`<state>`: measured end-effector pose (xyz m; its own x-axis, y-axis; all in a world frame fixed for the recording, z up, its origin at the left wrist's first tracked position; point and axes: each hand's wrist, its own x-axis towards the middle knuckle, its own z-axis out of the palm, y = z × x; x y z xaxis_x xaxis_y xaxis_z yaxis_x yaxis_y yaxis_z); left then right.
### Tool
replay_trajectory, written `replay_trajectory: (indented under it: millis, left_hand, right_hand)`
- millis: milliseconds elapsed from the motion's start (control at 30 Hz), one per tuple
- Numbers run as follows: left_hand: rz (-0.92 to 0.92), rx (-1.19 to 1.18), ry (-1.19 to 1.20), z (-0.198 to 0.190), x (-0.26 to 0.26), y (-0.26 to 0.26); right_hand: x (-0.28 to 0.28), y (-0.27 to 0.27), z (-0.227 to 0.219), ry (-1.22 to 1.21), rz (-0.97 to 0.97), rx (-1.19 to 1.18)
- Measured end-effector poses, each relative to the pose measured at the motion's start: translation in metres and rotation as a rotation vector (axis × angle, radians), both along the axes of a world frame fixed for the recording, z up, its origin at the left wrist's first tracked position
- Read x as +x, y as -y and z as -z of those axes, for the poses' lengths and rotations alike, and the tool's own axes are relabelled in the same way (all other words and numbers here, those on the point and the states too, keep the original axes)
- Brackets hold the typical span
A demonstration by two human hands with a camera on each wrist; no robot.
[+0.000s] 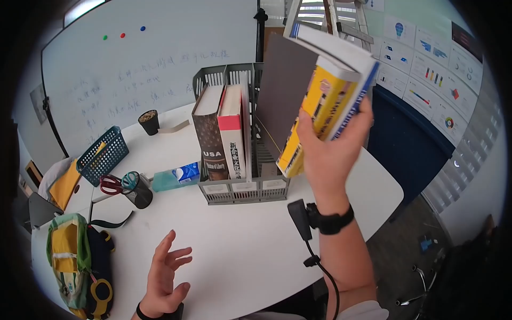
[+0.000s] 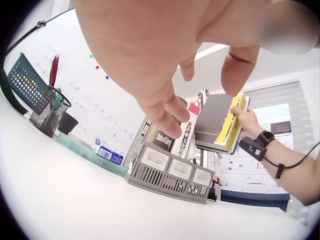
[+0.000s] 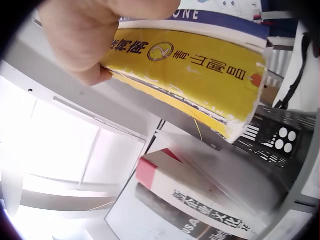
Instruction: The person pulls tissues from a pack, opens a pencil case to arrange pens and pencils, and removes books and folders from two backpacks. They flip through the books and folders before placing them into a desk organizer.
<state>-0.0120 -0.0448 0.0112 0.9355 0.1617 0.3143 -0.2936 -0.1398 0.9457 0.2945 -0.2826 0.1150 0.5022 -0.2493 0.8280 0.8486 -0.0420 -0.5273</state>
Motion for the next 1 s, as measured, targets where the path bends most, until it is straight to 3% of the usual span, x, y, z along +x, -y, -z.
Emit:
replay_trajectory:
  millis: [67,133,267,333,467,633,700,767,1000]
  left_hand:
    - [0.025,0.052,0.047,0.003,-0.002,-0.006]
    - [0.036,0.119,0.106,0.007,-0.002,-0.011]
    - [0.036,0.103,0.106,0.014,0.001,-0.021]
    - [0.029,0.067,0.084,0.014,-0.001,-0.021]
    - [0.026,0.167,0.114,0.018,-0.003,-0.028]
    - [0.016,0.244,0.107,0.016,-0.005,-0.030]
    - [0.011,0.270,0.111,0.016,-0.005,-0.030]
    - [0.002,0.293,0.112,0.017,-0.005,-0.030]
    - [0.011,0.322,0.089,0.019,-0.003,-0.031]
  right_hand:
    - [0.017,-0.011,0.003,0.001,0.093,-0.042]
    - [0.019,-0.025,0.002,-0.159,0.175,-0.024]
    - [0.024,-0.052,0.005,-0.123,0.176,-0.043]
    - [0.018,-0.062,0.003,0.050,0.410,-0.193]
    - [0.020,-0.069,0.012,0.024,0.370,-0.075]
    - [0.037,-0.080,0.039,-0.002,0.379,-0.149]
    - [0.040,-0.085,0.051,-0.203,0.267,-0.190]
    - [0.052,-0.082,0.060,-0.143,0.227,-0.198]
    - [0.070,-0.085,0.062,-0.032,0.386,-0.254]
